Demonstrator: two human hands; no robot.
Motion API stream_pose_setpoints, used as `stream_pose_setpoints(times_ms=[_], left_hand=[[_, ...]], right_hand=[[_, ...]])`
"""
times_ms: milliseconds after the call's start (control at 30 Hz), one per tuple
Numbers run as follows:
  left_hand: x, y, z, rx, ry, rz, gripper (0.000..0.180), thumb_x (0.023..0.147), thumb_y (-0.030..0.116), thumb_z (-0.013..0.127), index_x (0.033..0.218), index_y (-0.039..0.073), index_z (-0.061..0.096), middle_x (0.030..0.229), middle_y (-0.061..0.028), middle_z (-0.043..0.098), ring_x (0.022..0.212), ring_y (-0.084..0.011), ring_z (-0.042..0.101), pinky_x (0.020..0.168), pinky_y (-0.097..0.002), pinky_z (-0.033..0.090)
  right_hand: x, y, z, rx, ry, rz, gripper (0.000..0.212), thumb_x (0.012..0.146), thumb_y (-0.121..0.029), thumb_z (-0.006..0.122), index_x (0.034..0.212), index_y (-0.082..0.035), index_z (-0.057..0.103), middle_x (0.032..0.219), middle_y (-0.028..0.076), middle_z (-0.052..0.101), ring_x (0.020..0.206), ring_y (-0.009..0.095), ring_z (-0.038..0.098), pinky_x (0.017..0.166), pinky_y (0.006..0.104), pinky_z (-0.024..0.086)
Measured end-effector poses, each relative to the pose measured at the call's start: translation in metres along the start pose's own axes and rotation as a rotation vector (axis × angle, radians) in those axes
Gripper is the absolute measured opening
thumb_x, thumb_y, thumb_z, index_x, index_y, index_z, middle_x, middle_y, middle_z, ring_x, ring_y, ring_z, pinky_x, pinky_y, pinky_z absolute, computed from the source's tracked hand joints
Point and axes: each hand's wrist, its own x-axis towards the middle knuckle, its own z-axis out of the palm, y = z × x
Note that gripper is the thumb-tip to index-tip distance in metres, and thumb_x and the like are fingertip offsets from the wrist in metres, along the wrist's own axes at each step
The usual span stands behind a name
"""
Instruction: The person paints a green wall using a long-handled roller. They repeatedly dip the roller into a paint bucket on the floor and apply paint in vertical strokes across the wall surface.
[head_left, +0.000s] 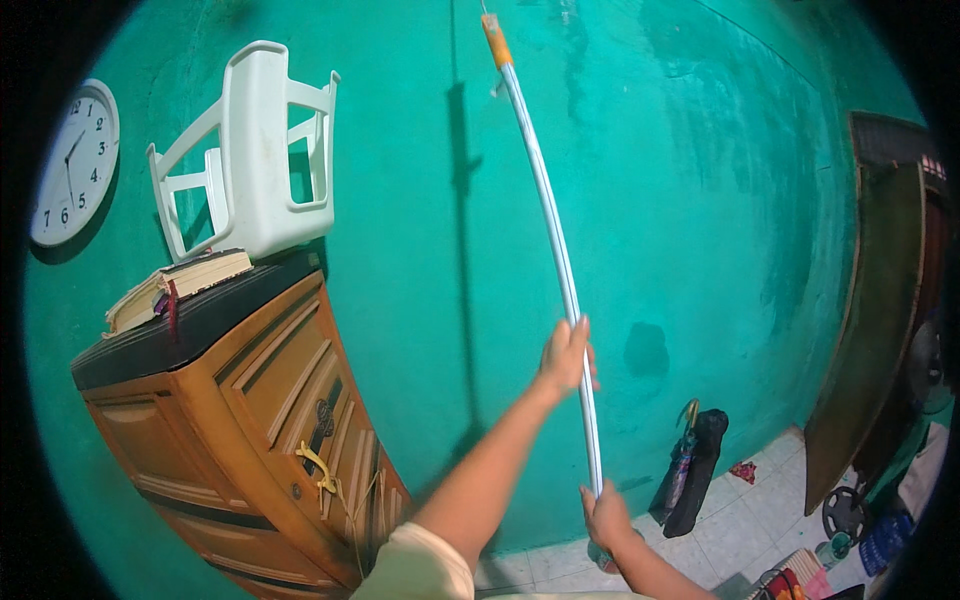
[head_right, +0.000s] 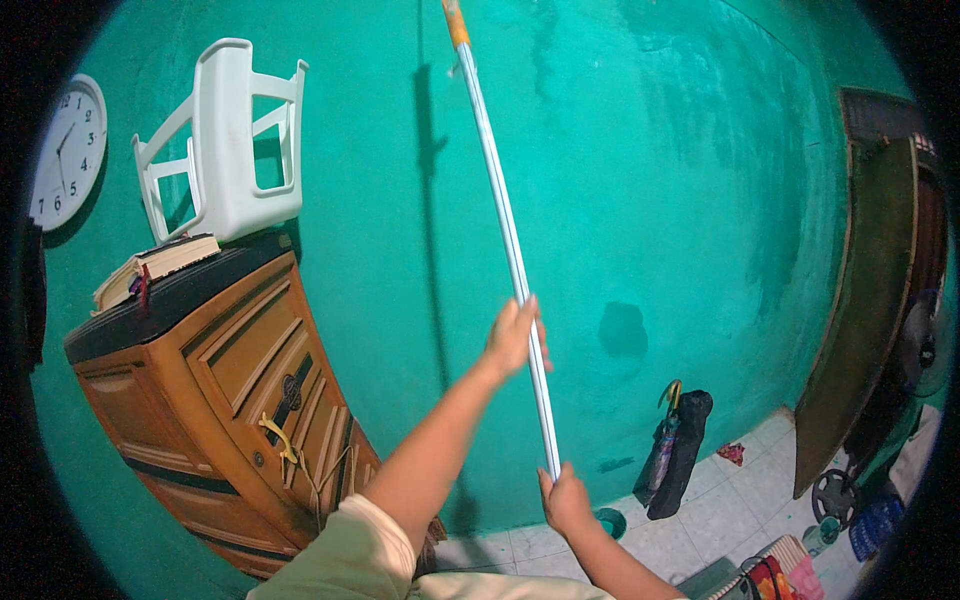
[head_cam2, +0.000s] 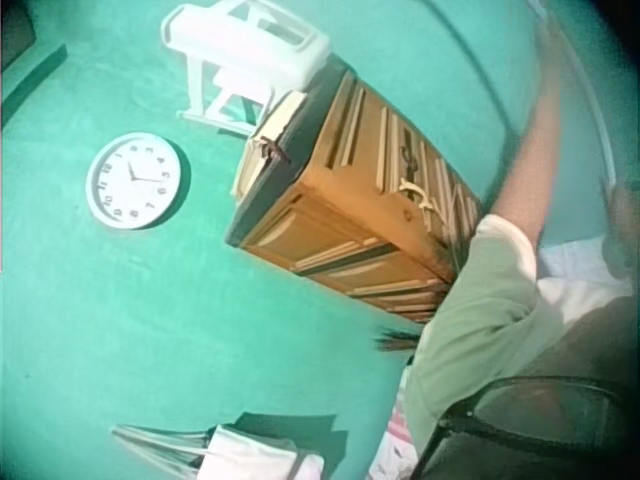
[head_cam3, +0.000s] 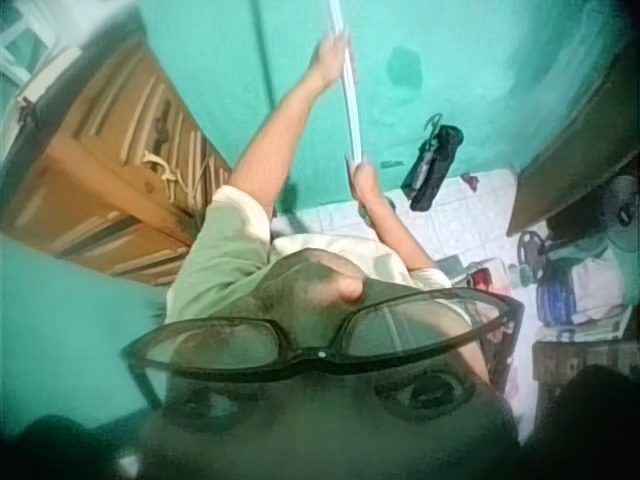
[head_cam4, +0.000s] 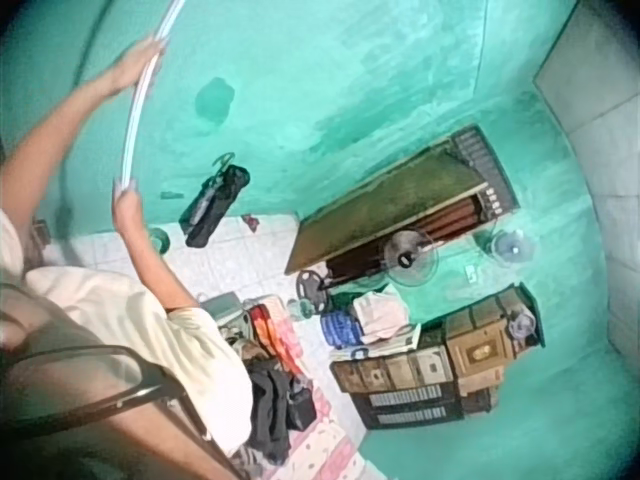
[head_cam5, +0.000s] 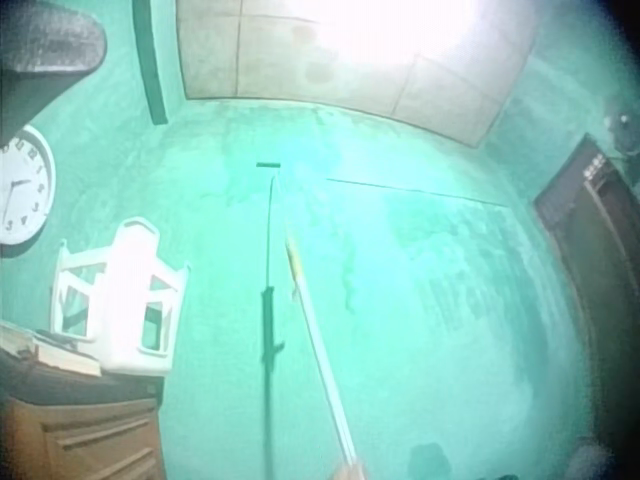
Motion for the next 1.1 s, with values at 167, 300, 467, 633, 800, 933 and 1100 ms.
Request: stream_pose_setpoints(times_ms=[167, 300, 467, 633, 800, 933, 1100], left_hand=[[-0.094, -0.125, 0.023, 0.124, -0.007, -0.028, 0.038, 0.105, 0.041, 0.042, 0.090, 0.006, 0.043, 0.065, -0.0079, 0.056, 0.053, -0.0183, 0.059, 0.048, -0.0356, 0.051], [-0.175, -0.181, 0.042, -0.054, -0.042, -0.033, 0.036, 0.105, 0.039, 0.041, 0.090, 0.006, 0.044, 0.068, -0.0049, 0.053, 0.056, -0.0173, 0.058, 0.053, -0.0332, 0.052], [-0.169, -0.147, 0.036, -0.059, 0.037, -0.055, 0.036, 0.106, 0.038, 0.040, 0.090, 0.006, 0.043, 0.067, -0.0042, 0.052, 0.052, -0.0163, 0.057, 0.048, -0.0313, 0.051], [-0.059, -0.055, 0.000, -0.021, 0.060, 0.083, 0.042, 0.104, 0.045, 0.042, 0.089, 0.006, 0.045, 0.061, -0.0058, 0.051, 0.046, -0.0173, 0.056, 0.042, -0.0341, 0.049], [0.009, 0.034, -0.028, -0.082, 0.020, 0.086, 0.042, 0.103, 0.049, 0.042, 0.100, 0.007, 0.042, 0.068, -0.0071, 0.051, 0.053, -0.0181, 0.056, 0.046, -0.0409, 0.056], [0.002, 0.005, -0.034, -0.067, 0.009, 0.058, 0.040, 0.103, 0.048, 0.042, 0.101, 0.008, 0.041, 0.069, -0.0075, 0.051, 0.054, -0.0184, 0.056, 0.047, -0.0421, 0.057], [-0.072, -0.098, -0.011, -0.045, 0.027, -0.033, 0.034, 0.105, 0.041, 0.039, 0.098, 0.008, 0.042, 0.068, -0.0076, 0.053, 0.053, -0.0196, 0.058, 0.049, -0.0396, 0.057]], right_hand=[[-0.092, 0.122, 0.042, -0.033, -0.081, 0.146, 0.032, 0.095, -0.027, 0.061, 0.102, 0.003, 0.051, 0.082, 0.031, 0.062, 0.079, 0.050, 0.062, 0.067, 0.0498, 0.049], [-0.148, 0.153, 0.049, 0.028, -0.110, 0.181, 0.039, 0.093, -0.030, 0.064, 0.104, 0.005, 0.052, 0.077, 0.031, 0.063, 0.077, 0.050, 0.065, 0.066, 0.0531, 0.050], [-0.152, 0.129, 0.041, 0.066, -0.170, 0.214, 0.034, 0.092, -0.026, 0.064, 0.105, 0.004, 0.057, 0.076, 0.030, 0.064, 0.076, 0.048, 0.066, 0.065, 0.0513, 0.051], [-0.050, 0.039, 0.024, 0.026, -0.083, 0.032, 0.035, 0.096, -0.030, 0.060, 0.096, 0.004, 0.052, 0.079, 0.033, 0.062, 0.076, 0.052, 0.061, 0.064, 0.0530, 0.049], [0.021, -0.045, 0.004, 0.043, -0.027, -0.030, 0.040, 0.097, -0.035, 0.059, 0.096, 0.004, 0.052, 0.081, 0.034, 0.062, 0.079, 0.053, 0.061, 0.066, 0.0562, 0.049], [0.008, -0.037, 0.006, 0.019, -0.060, 0.010, 0.042, 0.097, -0.037, 0.058, 0.097, 0.004, 0.051, 0.082, 0.034, 0.063, 0.079, 0.053, 0.061, 0.068, 0.0565, 0.049], [-0.057, 0.071, 0.042, -0.033, -0.138, 0.112, 0.037, 0.095, -0.027, 0.062, 0.107, 0.006, 0.052, 0.084, 0.033, 0.063, 0.081, 0.051, 0.063, 0.070, 0.0516, 0.050]])
